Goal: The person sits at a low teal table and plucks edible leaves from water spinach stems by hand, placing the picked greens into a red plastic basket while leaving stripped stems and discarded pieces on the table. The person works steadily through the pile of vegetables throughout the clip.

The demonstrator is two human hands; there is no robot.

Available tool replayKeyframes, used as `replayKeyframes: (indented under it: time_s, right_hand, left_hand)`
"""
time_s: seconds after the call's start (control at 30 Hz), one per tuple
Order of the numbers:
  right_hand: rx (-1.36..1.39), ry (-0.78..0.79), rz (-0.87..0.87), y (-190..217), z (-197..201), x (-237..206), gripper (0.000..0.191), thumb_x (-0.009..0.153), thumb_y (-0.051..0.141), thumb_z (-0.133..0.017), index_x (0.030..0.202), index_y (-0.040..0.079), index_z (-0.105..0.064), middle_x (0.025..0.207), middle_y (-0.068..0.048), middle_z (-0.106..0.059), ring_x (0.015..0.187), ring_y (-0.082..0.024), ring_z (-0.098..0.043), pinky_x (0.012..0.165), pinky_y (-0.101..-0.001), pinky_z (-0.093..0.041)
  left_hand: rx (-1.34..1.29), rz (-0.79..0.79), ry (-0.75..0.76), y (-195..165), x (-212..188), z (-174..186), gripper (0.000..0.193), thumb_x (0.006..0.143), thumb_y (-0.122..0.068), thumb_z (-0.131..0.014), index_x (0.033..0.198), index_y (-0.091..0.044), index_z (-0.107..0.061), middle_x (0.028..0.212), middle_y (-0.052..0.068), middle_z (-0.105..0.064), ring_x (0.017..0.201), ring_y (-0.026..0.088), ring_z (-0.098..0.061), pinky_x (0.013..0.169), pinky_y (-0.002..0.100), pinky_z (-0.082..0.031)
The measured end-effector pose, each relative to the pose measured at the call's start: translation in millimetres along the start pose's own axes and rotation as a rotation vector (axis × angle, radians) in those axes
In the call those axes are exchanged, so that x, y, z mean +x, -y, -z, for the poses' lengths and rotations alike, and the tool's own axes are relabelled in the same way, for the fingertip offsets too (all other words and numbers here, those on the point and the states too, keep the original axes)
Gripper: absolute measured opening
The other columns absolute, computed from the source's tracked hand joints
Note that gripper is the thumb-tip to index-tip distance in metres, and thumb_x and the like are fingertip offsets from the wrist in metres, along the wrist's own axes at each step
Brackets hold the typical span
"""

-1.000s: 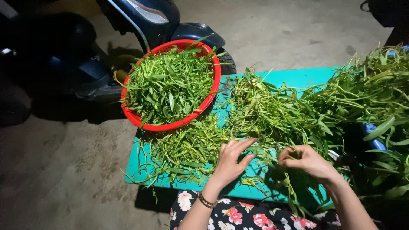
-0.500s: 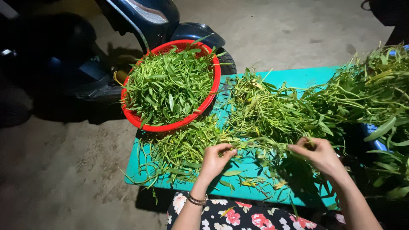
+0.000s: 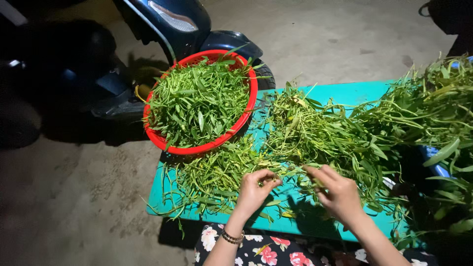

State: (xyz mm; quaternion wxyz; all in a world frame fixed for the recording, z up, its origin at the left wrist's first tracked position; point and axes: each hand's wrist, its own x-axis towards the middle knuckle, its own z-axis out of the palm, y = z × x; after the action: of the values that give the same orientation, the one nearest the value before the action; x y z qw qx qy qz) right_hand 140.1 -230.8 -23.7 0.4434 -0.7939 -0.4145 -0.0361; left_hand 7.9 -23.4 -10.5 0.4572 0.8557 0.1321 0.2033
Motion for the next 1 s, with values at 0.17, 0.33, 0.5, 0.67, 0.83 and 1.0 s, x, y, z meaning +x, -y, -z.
replayKeyframes:
  time_s: [0.17, 0.33, 0.5, 0.67, 0.83, 1.0]
  right_hand:
    - [-0.215, 0.225, 0.035, -15, -19, 9, 0.066, 0.069, 0.012, -0.078, 0.131, 0.029, -0.067, 0.105, -0.002, -0.064, 0.073, -0.029, -0.067, 0.062, -0.0432, -0.055]
    - [-0.103, 0.264, 0.039, -34, -37, 5, 0.032, 0.079, 0.017, -0.075, 0.11, 0.019, -0.069, 0.103, -0.002, -0.067, 0.085, -0.029, -0.069, 0.069, -0.0436, -0.056]
    - [0.91, 0.066, -0.499, -56, -28, 17, 0.019, 0.098, 0.017, -0.067, 0.112, 0.004, -0.07, 0.083, -0.001, -0.06, 0.067, -0.011, -0.051, 0.056, -0.0272, -0.039]
    - [1.404, 0.16, -0.713, -72, -8, 23, 0.022, 0.096, 0.02, -0.063, 0.112, 0.004, -0.063, 0.081, -0.001, -0.061, 0.052, -0.003, -0.038, 0.044, -0.021, -0.027]
    - [1.528, 0.328, -0.697, -60, -26, 16, 0.024, 0.096, 0.019, -0.065, 0.113, 0.003, -0.062, 0.083, 0.001, -0.062, 0.05, -0.002, -0.037, 0.042, -0.0216, -0.025]
    - [1.477, 0.336, -0.766, -52, -35, 13, 0.024, 0.095, 0.02, -0.064, 0.114, 0.005, -0.062, 0.083, 0.0, -0.062, 0.052, -0.003, -0.039, 0.043, -0.0217, -0.026]
  left_hand:
    - [0.209, -0.072, 0.016, -10, -3, 0, 0.014, 0.081, -0.02, -0.082, 0.089, -0.009, -0.078, 0.072, 0.005, -0.073, 0.063, 0.018, -0.062, 0.071, 0.036, -0.044]
    - [0.266, -0.132, -0.008, -12, -4, 1, 0.015, 0.083, -0.024, -0.081, 0.091, -0.012, -0.078, 0.081, 0.004, -0.075, 0.071, 0.02, -0.063, 0.08, 0.036, -0.039]
    - [0.468, -0.162, -0.02, -11, -5, 15, 0.009, 0.088, -0.016, -0.072, 0.091, -0.015, -0.08, 0.091, 0.001, -0.08, 0.081, 0.02, -0.066, 0.091, 0.04, -0.039]
    - [0.651, -0.297, -0.282, -11, 0, 30, 0.036, 0.08, -0.01, -0.069, 0.115, -0.01, -0.078, 0.119, 0.018, -0.073, 0.109, 0.032, -0.064, 0.099, 0.041, -0.036]
    - [-0.262, -0.013, 0.127, -4, -3, -5, 0.02, 0.096, -0.015, -0.071, 0.112, -0.006, -0.078, 0.106, 0.006, -0.077, 0.101, 0.015, -0.069, 0.095, 0.032, -0.053]
    - [-0.822, 0.363, 0.379, 16, -3, -40, 0.023, 0.097, -0.015, -0.071, 0.114, -0.001, -0.074, 0.104, 0.001, -0.075, 0.096, 0.007, -0.066, 0.093, 0.025, -0.051]
